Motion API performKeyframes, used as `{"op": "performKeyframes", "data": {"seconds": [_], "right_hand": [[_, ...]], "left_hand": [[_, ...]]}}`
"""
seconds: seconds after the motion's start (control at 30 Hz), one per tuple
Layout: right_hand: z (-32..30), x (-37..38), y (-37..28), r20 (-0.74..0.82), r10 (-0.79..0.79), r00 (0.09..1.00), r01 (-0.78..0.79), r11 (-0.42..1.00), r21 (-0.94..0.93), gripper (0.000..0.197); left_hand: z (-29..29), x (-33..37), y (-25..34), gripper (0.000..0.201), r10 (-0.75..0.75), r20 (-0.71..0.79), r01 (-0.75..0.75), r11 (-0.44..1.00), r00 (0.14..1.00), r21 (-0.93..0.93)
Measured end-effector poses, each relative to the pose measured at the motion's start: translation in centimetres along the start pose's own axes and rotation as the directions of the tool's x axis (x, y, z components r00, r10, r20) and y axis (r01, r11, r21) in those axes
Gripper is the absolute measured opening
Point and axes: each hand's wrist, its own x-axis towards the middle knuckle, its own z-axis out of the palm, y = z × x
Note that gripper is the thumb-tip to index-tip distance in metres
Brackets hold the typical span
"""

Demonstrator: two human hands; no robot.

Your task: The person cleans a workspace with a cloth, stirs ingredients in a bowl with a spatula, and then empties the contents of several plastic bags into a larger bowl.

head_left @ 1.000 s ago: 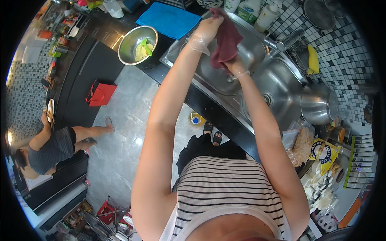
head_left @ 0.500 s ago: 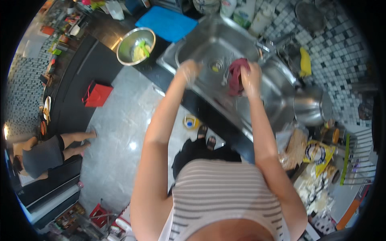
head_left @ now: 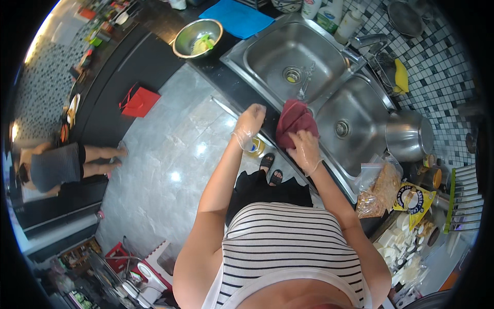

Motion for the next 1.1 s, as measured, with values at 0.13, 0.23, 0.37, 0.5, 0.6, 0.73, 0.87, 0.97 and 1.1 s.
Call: {"op": "performKeyframes", "data": {"seconds": [0.13, 0.23, 0.37, 0.5, 0.6, 0.73, 0.87, 0.97, 1.1], "right_hand": [[-0.4, -0.6, -0.4, 0.039, 0.023, 0.999, -0.025, 0.999, 0.045, 0.038], [-2.0, 0.5, 0.3, -0.188, 0.122, 0.975, -0.079, 0.971, 0.224, 0.031], [-6.0, 2.9, 2.2, -0.251, 0.359, 0.899, -0.303, 0.923, 0.237, 0.032], [-6.5, 5.3, 6.0, 0.201, 0.499, 0.843, -0.365, 0.256, 0.895, 0.048], [-4.5, 4.5, 7.7, 0.058, 0.666, 0.744, -0.572, 0.679, -0.46, 0.043], [-1.1, 4.2, 5.7, -0.055, 0.611, 0.789, -0.598, 0.786, 0.158, 0.038], [2.6, 6.1, -1.1, -0.308, 0.571, 0.761, -0.607, 0.794, -0.027, 0.041], [6.3, 4.7, -0.5, -0.297, 0.445, 0.845, -0.519, 0.816, -0.254, 0.044], [2.4, 7.4, -1.2, -0.128, 0.545, 0.829, -0.559, 0.818, -0.137, 0.043]], "left_hand": [[-1.3, -4.4, -0.9, 0.039, -0.151, 0.123, 0.171, 0.97, 0.981, -0.173], [-3.0, -6.2, -2.7, 0.041, -0.14, 0.069, 0.154, 0.95, 0.988, -0.273], [-7.7, -4.3, -3.8, 0.054, -0.261, -0.001, 0.242, 0.896, 0.965, -0.371], [-14.0, 1.8, -6.7, 0.069, -0.316, -0.089, 0.229, 0.828, 0.944, -0.512], [-17.6, 8.4, -6.5, 0.075, -0.359, -0.14, 0.212, 0.776, 0.923, -0.594], [-22.5, 18.3, -8.4, 0.082, -0.362, -0.08, 0.229, 0.731, 0.929, -0.643], [-22.8, 24.4, -9.4, 0.04, -0.464, -0.14, 0.225, 0.644, 0.875, -0.732], [-22.6, 25.2, -8.8, 0.03, -0.434, -0.24, 0.16, 0.703, 0.868, -0.693], [-22.9, 19.5, -9.3, 0.024, -0.379, -0.211, 0.186, 0.778, 0.901, -0.6]]}}
